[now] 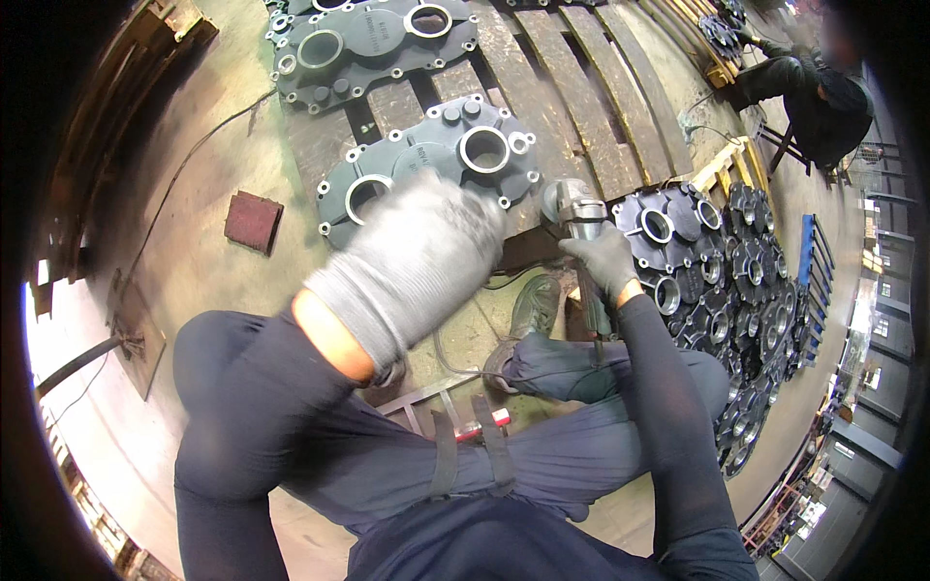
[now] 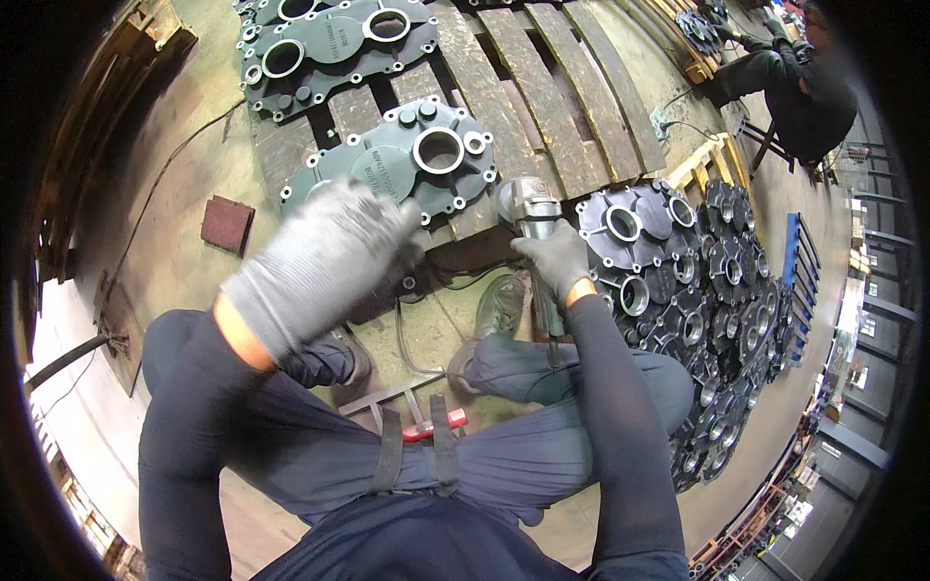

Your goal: The person sits on the floor and uses a handheld angle grinder to smooth the edges of metal engine parts placed on a wooden pallet. They flip and reposition the parts to grind different sides and then move finished pieces aside.

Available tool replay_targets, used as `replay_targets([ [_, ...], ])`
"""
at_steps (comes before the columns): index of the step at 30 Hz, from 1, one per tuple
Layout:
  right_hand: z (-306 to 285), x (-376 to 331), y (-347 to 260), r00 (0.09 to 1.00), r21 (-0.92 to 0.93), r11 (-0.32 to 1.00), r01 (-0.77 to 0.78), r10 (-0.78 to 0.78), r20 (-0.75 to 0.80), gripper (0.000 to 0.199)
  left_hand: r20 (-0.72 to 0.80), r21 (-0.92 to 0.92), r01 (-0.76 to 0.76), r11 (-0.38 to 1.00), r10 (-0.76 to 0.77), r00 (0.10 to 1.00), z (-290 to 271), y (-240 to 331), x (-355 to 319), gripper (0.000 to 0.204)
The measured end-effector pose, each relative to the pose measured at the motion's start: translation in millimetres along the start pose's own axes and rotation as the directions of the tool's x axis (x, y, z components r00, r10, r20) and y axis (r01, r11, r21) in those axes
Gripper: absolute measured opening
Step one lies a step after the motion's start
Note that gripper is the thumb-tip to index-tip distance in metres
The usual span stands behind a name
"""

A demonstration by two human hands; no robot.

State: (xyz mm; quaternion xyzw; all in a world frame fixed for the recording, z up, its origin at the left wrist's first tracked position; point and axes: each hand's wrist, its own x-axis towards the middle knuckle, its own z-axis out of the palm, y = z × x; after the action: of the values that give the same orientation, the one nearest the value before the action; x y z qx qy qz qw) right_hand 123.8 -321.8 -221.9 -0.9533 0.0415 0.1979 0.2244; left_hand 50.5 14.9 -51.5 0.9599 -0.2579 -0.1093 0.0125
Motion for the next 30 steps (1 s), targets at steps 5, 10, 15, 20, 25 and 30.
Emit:
replay_targets([
  [5,-6,-19,9,0.999,0.147,0.989,0.022,-0.027,0.037,0.068,-0.254,-0.182,0.098,0.978,-0.143,0.956,-40,-55,-13,0.025],
  [10,10,-67,-15,0.992,0.263,0.960,0.095,-0.114,0.061,0.063,-0.450,-0.235,0.066,0.970,-0.169,0.877,-31,-72,-18,0.033],
  [15,30,-90,-45,0.990,0.188,0.982,0.017,-0.043,0.137,0.063,-0.294,-0.233,0.143,0.962,-0.209,0.932,-38,-65,-31,0.036],
  [20,40,-79,-31,0.991,0.125,0.992,0.032,-0.048,0.124,0.068,-0.333,-0.217,0.131,0.967,-0.200,0.922,-31,-64,-35,0.037],
  [25,36,-75,-42,0.993,0.030,0.999,0.037,-0.040,0.111,0.070,-0.334,-0.234,0.127,0.964,-0.202,0.921,-31,-59,-34,0.038],
  [30,39,-68,-49,0.993,0.027,0.998,0.050,-0.053,0.102,0.071,-0.346,-0.229,0.130,0.965,-0.205,0.915,-30,-58,-35,0.037],
])
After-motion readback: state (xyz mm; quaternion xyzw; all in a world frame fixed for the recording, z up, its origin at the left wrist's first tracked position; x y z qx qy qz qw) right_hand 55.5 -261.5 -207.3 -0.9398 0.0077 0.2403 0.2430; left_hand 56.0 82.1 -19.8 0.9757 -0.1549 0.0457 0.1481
